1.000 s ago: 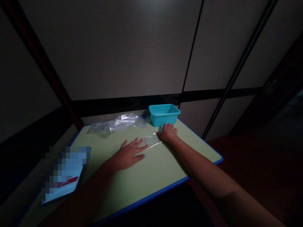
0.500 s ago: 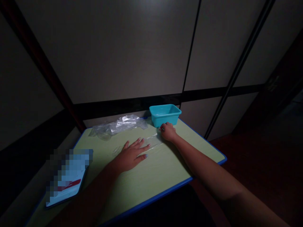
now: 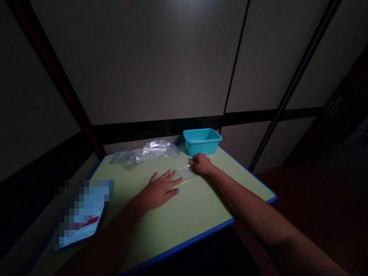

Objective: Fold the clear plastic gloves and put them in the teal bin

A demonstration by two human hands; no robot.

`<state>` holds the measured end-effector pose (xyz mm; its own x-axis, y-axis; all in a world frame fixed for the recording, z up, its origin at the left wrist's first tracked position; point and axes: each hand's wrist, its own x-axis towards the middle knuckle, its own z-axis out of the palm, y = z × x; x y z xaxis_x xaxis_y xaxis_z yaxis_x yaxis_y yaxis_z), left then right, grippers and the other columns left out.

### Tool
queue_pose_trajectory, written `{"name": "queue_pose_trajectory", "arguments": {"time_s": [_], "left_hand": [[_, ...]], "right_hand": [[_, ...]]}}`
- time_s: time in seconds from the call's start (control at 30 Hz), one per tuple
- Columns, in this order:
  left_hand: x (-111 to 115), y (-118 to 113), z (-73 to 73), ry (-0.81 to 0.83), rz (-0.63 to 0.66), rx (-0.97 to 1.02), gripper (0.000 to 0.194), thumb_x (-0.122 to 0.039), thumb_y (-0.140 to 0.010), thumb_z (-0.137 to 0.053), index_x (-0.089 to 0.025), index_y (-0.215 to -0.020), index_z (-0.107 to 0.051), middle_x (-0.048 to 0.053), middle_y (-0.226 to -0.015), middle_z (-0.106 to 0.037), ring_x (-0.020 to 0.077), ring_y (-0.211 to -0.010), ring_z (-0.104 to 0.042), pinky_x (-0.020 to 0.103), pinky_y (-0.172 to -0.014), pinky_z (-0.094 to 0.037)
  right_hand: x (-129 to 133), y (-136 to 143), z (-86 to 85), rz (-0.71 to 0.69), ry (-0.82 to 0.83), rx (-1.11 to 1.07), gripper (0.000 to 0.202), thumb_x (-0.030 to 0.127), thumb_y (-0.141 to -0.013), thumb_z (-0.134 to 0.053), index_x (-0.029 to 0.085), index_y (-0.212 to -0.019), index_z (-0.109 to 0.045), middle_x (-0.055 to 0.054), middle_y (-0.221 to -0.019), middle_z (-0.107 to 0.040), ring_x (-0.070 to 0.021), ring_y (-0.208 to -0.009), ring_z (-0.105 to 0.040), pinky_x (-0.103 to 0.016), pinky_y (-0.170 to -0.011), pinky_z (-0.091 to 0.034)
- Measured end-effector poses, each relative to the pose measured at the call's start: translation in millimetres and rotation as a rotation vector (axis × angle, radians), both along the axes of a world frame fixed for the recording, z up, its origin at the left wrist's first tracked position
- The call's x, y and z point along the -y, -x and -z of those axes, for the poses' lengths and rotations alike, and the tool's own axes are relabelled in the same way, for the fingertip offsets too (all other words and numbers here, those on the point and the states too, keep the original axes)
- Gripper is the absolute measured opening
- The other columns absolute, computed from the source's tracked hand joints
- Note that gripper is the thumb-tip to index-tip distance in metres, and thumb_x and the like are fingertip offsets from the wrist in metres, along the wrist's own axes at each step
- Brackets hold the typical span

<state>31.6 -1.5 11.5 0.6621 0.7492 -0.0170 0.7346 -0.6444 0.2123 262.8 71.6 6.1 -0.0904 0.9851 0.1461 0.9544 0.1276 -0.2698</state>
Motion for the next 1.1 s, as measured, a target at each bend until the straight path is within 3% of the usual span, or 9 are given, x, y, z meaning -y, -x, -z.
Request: {"name": "queue_pose_trajectory", "arguments": {"time_s": [0.33,0.57,0.8,1.0,1.1], "left_hand": [[-1.7,-0.4,2.2,0.006,0.001,0.001,0.046,-0.051,-0.092,-0.025,-0.042,-0.137,-0.027,0.002,-0.149,-0.018,0.0236,-0.137,-0.013,0.060,-0.103,-0.005],[-2.2,0.6,4.4,-0.015,0.009,-0.002,0.048,-0.053,-0.091,-0.026,-0.042,-0.137,-0.024,0.002,-0.149,-0.019,0.0233,-0.137,-0.014,0.061,-0.103,-0.006],[-2.8,-0.6,6.1,-0.017,0.012,-0.001,0.049,-0.053,-0.091,-0.026,-0.042,-0.138,-0.022,0.002,-0.149,-0.018,0.0227,-0.137,-0.014,0.060,-0.103,-0.005],[-2.4,-0.3,7.0,-0.032,0.008,0.019,0.053,-0.055,-0.090,-0.026,-0.039,-0.140,-0.018,0.002,-0.149,-0.017,0.0230,-0.137,-0.014,0.059,-0.104,-0.006],[-1.8,-0.7,6.8,-0.080,-0.028,0.029,0.057,-0.056,-0.089,-0.027,-0.035,-0.142,-0.016,0.003,-0.150,-0.015,0.0230,-0.138,-0.011,0.058,-0.105,-0.007]], "right_hand": [[-0.7,-2.5,-0.3,-0.045,-0.013,-0.034,0.027,0.022,-0.083,-0.041,0.024,-0.091,-0.067,-0.004,-0.103,-0.062,-0.0208,-0.099,-0.049,-0.028,-0.075,-0.036],[-1.1,-6.2,-4.9,-0.047,0.036,-0.067,0.026,0.023,-0.085,-0.042,0.021,-0.086,-0.068,-0.003,-0.095,-0.067,-0.0180,-0.091,-0.054,-0.024,-0.072,-0.036],[3.7,-2.0,-6.1,-0.034,0.024,-0.031,0.030,0.045,-0.081,-0.051,0.019,-0.081,-0.067,-0.005,-0.085,-0.066,-0.0179,-0.082,-0.054,-0.025,-0.064,-0.034],[6.0,-0.1,-2.5,-0.063,-0.127,0.047,0.019,0.038,-0.078,-0.058,0.021,-0.080,-0.065,-0.004,-0.090,-0.064,-0.0186,-0.088,-0.052,-0.025,-0.069,-0.033],[6.7,1.0,-1.7,-0.072,-0.125,0.028,0.014,0.032,-0.077,-0.059,0.019,-0.079,-0.064,-0.004,-0.088,-0.065,-0.0169,-0.083,-0.054,-0.024,-0.067,-0.034]]}}
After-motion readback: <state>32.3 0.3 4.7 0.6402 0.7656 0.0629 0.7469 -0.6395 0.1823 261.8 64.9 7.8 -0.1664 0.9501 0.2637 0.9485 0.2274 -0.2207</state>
